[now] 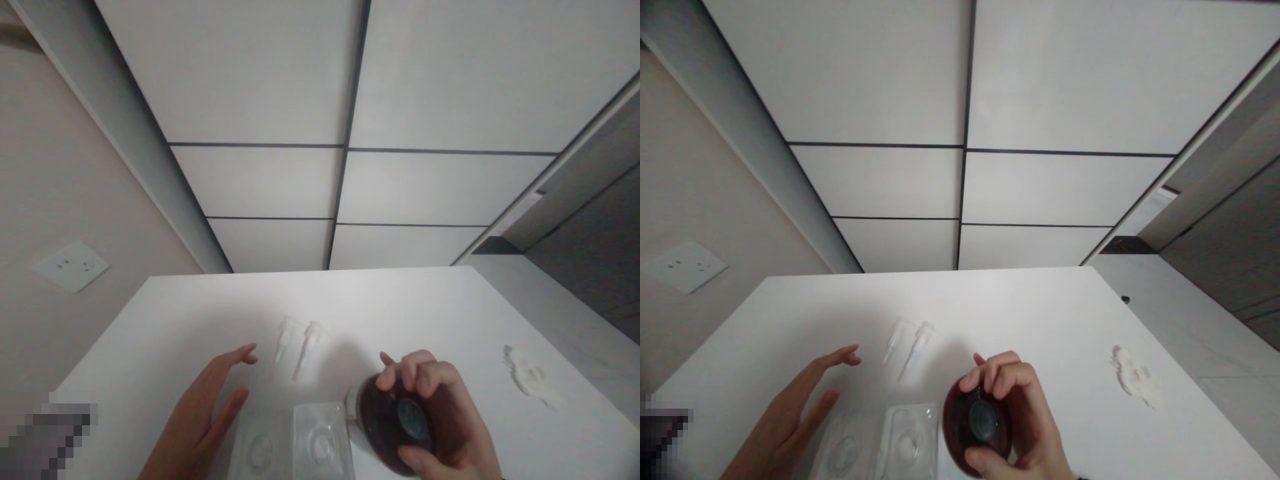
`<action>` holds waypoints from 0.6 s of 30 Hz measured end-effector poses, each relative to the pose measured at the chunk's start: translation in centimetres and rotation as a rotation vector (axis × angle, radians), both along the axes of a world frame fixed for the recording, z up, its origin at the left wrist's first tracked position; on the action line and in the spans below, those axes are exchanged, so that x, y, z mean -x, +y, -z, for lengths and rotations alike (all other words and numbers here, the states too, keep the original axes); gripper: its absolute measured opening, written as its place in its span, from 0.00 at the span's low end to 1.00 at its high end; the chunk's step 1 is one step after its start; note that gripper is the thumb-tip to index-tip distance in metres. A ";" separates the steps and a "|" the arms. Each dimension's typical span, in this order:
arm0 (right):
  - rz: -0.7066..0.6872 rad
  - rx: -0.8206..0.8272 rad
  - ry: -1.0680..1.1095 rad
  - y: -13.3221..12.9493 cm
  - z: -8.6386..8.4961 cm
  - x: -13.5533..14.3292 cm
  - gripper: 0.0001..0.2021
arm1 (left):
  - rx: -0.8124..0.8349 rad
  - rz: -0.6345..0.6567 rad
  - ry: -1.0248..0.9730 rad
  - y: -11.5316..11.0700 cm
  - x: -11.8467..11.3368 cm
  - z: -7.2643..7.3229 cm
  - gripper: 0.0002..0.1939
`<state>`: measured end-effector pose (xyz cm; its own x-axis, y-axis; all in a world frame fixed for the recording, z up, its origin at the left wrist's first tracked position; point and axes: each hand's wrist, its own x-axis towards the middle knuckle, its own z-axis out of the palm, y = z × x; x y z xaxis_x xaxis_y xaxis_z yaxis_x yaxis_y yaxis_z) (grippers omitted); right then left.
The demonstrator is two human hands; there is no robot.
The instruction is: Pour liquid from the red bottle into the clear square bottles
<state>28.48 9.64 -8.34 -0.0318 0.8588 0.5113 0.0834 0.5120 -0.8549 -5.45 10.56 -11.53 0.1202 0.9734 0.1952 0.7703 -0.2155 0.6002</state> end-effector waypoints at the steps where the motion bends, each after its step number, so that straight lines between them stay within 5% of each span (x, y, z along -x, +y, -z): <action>1: -0.022 -0.003 -0.061 0.0 0.0 -0.1 0.16 | 0.009 -0.001 -0.004 0.0 0.0 0.0 0.21; 7: -0.104 0.116 0.068 0.0 0.3 -0.5 0.18 | 0.020 0.002 -0.018 0.0 0.0 0.3 0.21; 10: -0.141 0.080 -0.125 0.1 0.1 -0.7 0.16 | 0.011 -0.032 -0.026 0.1 0.0 0.1 0.23; 13: -0.162 0.071 -0.088 0.0 -0.1 -0.7 0.12 | 0.045 -0.063 -0.008 0.7 -0.1 -1.4 0.26; 18: -0.170 0.191 -0.100 -0.5 0.1 -1.0 0.15 | 0.183 0.066 0.101 4.5 -1.9 -4.3 0.29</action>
<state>29.50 9.14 -8.47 -0.2262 0.9173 0.3278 0.0986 0.3564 -0.9291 -3.50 15.03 -7.22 0.1951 0.9808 0.0000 0.8163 -0.1624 0.5543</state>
